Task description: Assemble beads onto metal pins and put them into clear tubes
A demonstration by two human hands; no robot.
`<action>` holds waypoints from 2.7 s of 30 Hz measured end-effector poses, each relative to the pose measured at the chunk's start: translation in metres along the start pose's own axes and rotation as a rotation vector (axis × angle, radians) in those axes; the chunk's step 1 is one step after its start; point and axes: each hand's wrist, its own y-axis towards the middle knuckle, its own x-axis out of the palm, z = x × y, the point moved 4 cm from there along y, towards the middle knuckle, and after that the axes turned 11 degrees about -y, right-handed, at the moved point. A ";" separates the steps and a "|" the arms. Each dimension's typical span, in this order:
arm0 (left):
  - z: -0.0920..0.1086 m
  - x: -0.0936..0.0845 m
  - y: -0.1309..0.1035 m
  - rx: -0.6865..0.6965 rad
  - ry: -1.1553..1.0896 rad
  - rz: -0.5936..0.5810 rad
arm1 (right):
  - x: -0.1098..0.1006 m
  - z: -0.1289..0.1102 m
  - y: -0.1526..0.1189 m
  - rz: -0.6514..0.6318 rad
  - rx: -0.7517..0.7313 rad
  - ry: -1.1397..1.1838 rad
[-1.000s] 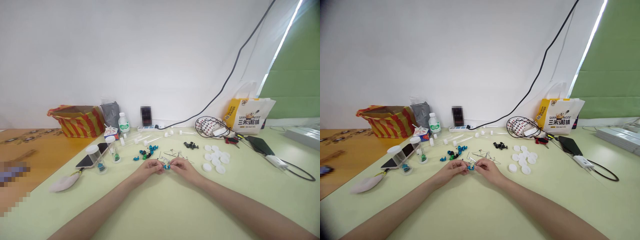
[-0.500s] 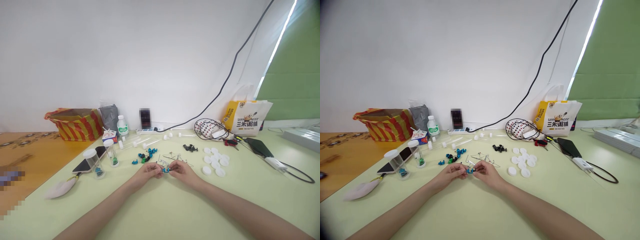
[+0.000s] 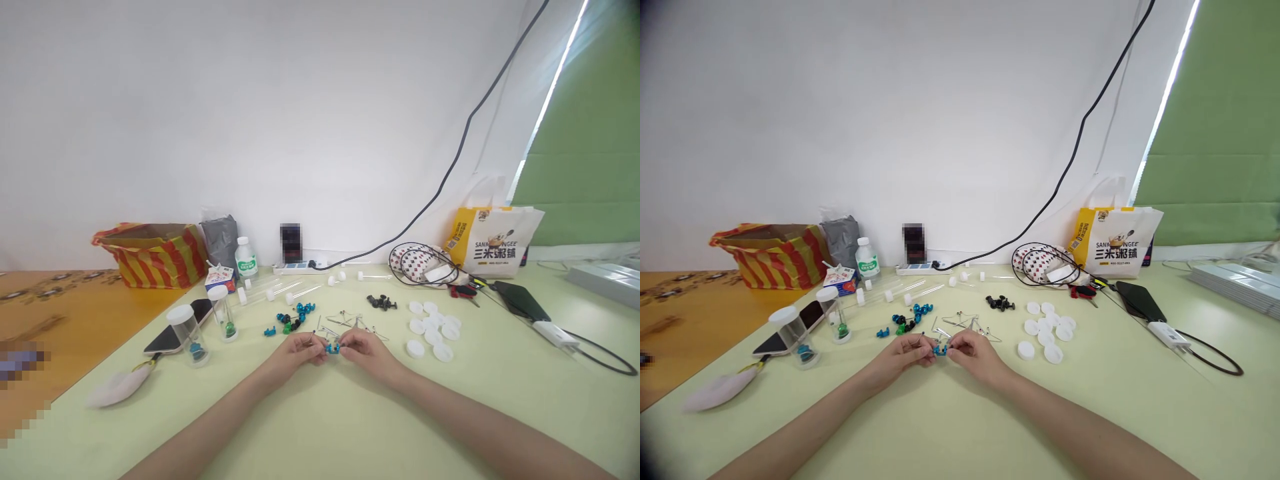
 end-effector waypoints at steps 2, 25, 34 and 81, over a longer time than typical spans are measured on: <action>0.000 0.000 0.000 0.004 0.007 -0.005 | -0.001 -0.002 0.000 0.008 -0.008 -0.020; 0.005 0.003 -0.002 -0.002 0.022 0.009 | 0.002 0.003 -0.001 -0.013 0.018 0.062; 0.002 0.001 -0.001 0.005 0.021 -0.003 | 0.001 0.003 0.000 -0.003 -0.001 0.013; 0.006 0.005 0.000 -0.006 0.056 -0.005 | 0.000 0.004 0.001 -0.001 -0.012 -0.005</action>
